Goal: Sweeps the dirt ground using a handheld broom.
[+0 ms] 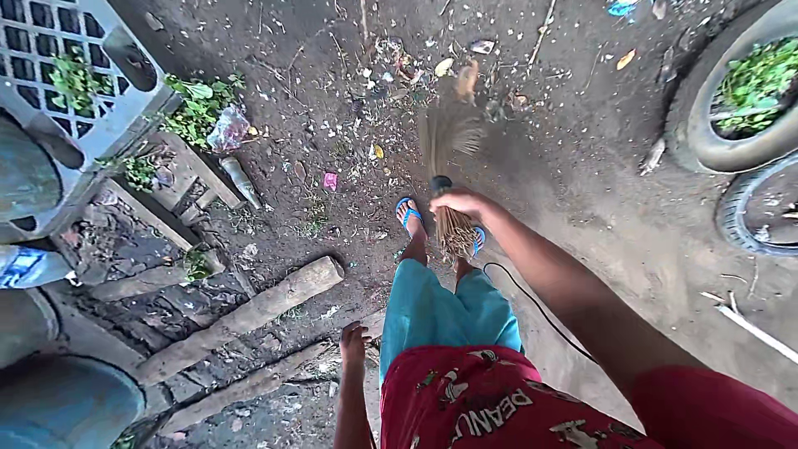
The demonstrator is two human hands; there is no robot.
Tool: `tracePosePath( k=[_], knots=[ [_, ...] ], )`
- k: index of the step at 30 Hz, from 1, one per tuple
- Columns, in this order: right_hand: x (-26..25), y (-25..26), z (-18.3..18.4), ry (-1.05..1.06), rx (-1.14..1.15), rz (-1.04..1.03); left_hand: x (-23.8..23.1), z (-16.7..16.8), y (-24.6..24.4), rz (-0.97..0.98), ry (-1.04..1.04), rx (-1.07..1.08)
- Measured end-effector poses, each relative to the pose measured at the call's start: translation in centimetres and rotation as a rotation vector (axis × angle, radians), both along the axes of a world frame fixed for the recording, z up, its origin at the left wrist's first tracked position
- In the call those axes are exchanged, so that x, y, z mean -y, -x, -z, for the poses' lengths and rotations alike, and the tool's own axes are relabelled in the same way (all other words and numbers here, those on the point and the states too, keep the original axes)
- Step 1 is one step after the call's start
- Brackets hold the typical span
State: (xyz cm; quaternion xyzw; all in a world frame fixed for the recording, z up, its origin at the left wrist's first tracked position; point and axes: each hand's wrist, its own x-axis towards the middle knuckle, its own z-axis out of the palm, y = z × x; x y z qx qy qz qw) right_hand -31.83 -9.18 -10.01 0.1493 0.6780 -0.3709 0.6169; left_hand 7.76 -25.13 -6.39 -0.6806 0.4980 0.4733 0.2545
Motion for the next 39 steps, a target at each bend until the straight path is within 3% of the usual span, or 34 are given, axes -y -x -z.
tracePosePath(
  k=[3,5,8,11,15,18,21,23,25,27,30,32,35,39],
  knots=[
    [1.3,2.9,-3.1,0.146,-0.035,0.133,-0.3,0.7,0.5,0.126,-0.114,0.096],
    [-3.6,3.2,-4.2,0.155,-0.076,0.243,-0.4,1.6,2.4,0.246,-0.156,0.058],
    [-15.7,-0.9,-5.1,0.117,-0.145,0.261,0.0,2.3,7.4,0.365,-0.153,-0.061],
    [-25.4,-6.9,-7.4,-0.105,-0.173,0.297,0.5,2.9,13.8,0.489,-0.165,-0.163],
    [-32.8,-14.2,-12.0,-0.412,-0.071,0.563,0.5,2.8,21.1,0.522,-0.143,-0.233],
    [-38.0,-15.2,-11.4,-0.591,0.025,0.717,-0.6,2.7,24.5,0.548,-0.105,-0.298],
    [-41.4,-11.4,-7.8,-0.642,0.102,0.845,-2.9,2.0,25.0,0.537,-0.065,-0.347],
    [-41.4,-7.2,-3.6,-0.559,0.122,0.975,-5.5,1.2,24.2,0.480,-0.027,-0.339],
    [-39.0,-4.1,-0.3,-0.440,0.116,0.957,-8.9,0.1,22.1,0.429,-0.023,-0.268],
    [-33.0,-0.7,0.6,-0.257,0.063,0.709,-12.4,-0.5,20.9,0.445,-0.046,-0.180],
    [-21.8,3.5,-1.6,0.068,0.026,0.263,-15.3,-0.4,19.9,0.593,-0.015,-0.200],
    [-17.3,5.5,-2.5,0.287,0.066,0.171,-16.7,-1.2,21.5,0.647,0.022,-0.235],
    [-17.7,9.8,-4.6,0.452,0.166,0.217,-18.0,-2.8,26.4,0.717,0.007,-0.322],
    [-25.6,9.7,-4.9,0.594,0.203,0.272,-18.3,-3.7,30.8,0.747,-0.007,-0.419]
  ],
)
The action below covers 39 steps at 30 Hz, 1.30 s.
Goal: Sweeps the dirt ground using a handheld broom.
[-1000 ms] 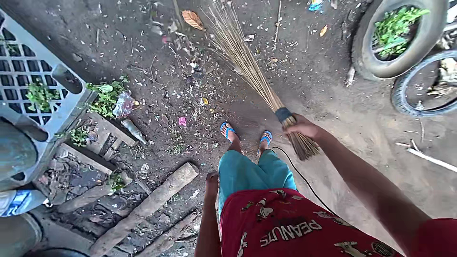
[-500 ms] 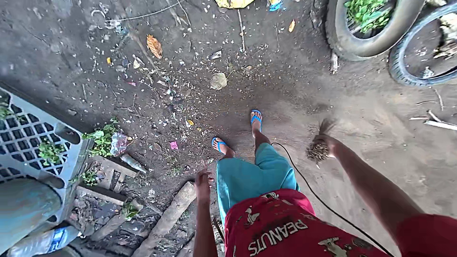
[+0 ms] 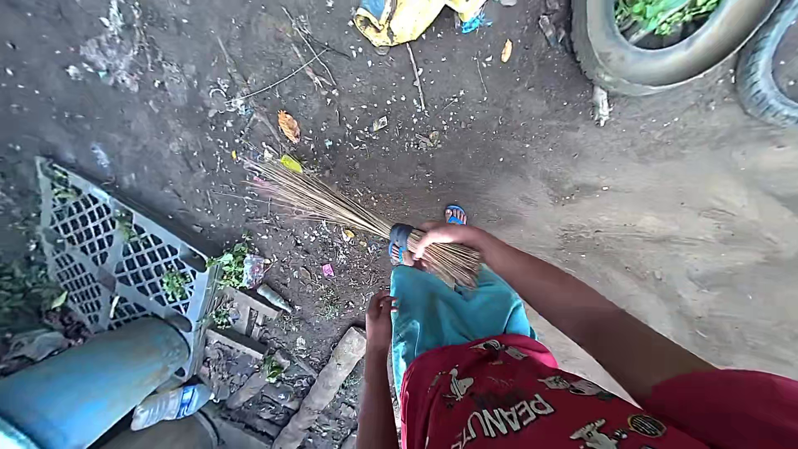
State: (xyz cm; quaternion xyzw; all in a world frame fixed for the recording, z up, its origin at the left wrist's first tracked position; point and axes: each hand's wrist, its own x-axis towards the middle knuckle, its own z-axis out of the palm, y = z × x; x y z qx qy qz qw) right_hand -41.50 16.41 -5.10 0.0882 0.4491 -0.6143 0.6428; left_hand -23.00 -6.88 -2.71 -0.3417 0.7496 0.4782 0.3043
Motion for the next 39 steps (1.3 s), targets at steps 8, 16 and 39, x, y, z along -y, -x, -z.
tracePosePath(
  k=[8,16,39],
  knots=[
    [-14.2,-10.0,-5.4,-0.679,0.006,0.261,-0.5,5.6,0.3,-0.055,-0.087,0.063],
    [-14.6,-1.6,3.3,-1.054,0.255,0.537,4.5,4.5,3.2,-0.187,-0.171,0.149],
    [-4.1,-4.9,-7.7,-0.996,0.166,0.019,13.8,5.5,10.6,-0.183,-0.242,0.149]
  ],
)
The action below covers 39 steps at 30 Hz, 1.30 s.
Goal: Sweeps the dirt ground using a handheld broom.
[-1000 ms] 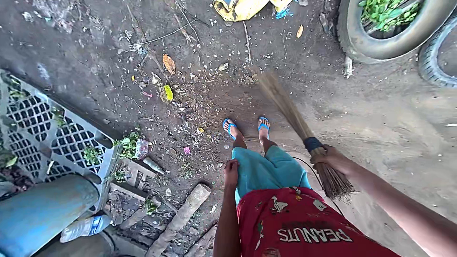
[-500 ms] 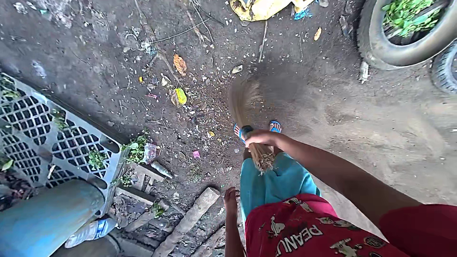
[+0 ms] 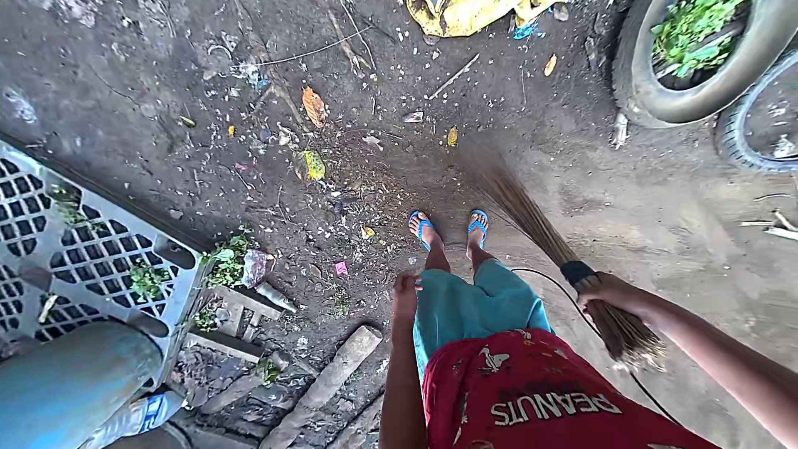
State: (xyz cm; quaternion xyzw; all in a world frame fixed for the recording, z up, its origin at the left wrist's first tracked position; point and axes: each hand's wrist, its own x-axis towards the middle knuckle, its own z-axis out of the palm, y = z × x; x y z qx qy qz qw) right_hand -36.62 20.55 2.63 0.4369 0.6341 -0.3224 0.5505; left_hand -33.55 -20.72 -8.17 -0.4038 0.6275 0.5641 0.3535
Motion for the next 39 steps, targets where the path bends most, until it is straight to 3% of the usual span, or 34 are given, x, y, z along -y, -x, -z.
tracePosePath(
  k=[3,5,7,9,12,15,19,22,25,28,30,33,35,39],
  knots=[
    [4.6,2.3,4.2,-0.038,0.037,0.323,-0.2,-0.7,0.6,-0.033,-0.022,-0.077],
    [9.3,4.5,7.7,0.153,-0.005,0.464,0.3,-1.2,-0.9,-0.075,-0.005,-0.089],
    [15.5,6.5,9.2,0.444,-0.091,0.404,1.1,-1.0,-3.1,-0.098,0.034,-0.058],
    [22.1,7.8,8.4,0.631,-0.118,0.319,1.8,-0.5,-6.1,-0.089,0.083,0.070],
    [25.9,8.8,5.7,0.789,-0.091,0.274,3.3,0.3,-10.2,-0.030,0.116,0.379],
    [21.2,8.2,5.0,0.865,-0.083,0.162,4.6,0.7,-12.2,0.097,0.141,0.565],
    [11.9,5.5,3.0,0.827,-0.159,0.127,4.4,0.4,-8.2,0.121,0.138,0.383],
    [6.4,2.4,-0.9,0.548,-0.159,0.220,3.8,0.3,-4.2,0.014,0.099,0.183],
    [2.3,0.0,-2.5,0.186,-0.125,0.291,2.7,1.1,-3.0,-0.119,0.082,0.178],
    [0.6,0.8,0.6,-0.093,-0.065,0.411,2.6,1.3,-5.8,-0.102,0.038,0.136],
    [1.0,3.4,4.6,-0.122,-0.058,0.545,3.1,0.9,-7.6,-0.149,0.044,0.142],
    [7.9,8.9,9.7,0.005,-0.099,0.558,4.9,-0.2,-9.5,-0.156,0.108,0.284],
    [16.3,11.7,10.8,0.232,-0.174,0.357,6.4,-0.9,-11.2,-0.140,0.129,0.368],
    [30.1,17.4,7.9,0.663,-0.260,-0.044,7.5,-1.6,-12.0,-0.184,0.196,0.438]
  ],
)
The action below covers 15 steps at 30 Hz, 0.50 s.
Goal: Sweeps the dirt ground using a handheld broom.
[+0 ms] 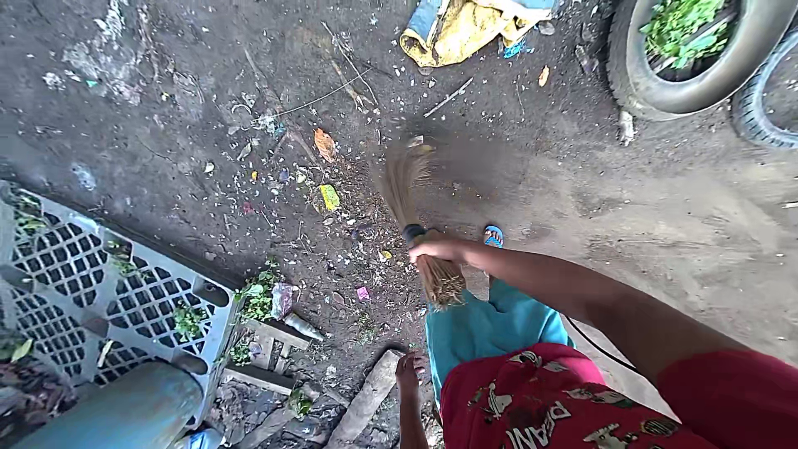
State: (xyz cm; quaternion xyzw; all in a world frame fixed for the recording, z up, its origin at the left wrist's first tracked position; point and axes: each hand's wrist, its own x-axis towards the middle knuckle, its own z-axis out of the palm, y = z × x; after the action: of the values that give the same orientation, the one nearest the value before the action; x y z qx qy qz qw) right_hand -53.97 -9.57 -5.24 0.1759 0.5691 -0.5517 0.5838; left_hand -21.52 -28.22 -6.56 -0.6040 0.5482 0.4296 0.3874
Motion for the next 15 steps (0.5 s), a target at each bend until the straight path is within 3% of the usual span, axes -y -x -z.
tracePosePath(
  k=[3,8,11,15],
  knots=[
    [0.4,2.5,-2.0,0.110,-0.005,-0.087,-0.3,0.5,1.1,-0.070,0.045,-0.064],
    [-13.5,-1.1,-3.2,0.050,-0.072,-0.122,-3.1,2.6,5.5,0.065,-0.097,-0.201],
    [-21.4,-7.7,-7.4,-0.142,-0.028,0.020,-4.3,4.2,8.3,0.143,-0.152,-0.280],
    [-29.4,-13.5,-12.4,-0.573,0.062,0.195,-5.8,5.2,12.9,0.183,-0.196,-0.263]
  ],
)
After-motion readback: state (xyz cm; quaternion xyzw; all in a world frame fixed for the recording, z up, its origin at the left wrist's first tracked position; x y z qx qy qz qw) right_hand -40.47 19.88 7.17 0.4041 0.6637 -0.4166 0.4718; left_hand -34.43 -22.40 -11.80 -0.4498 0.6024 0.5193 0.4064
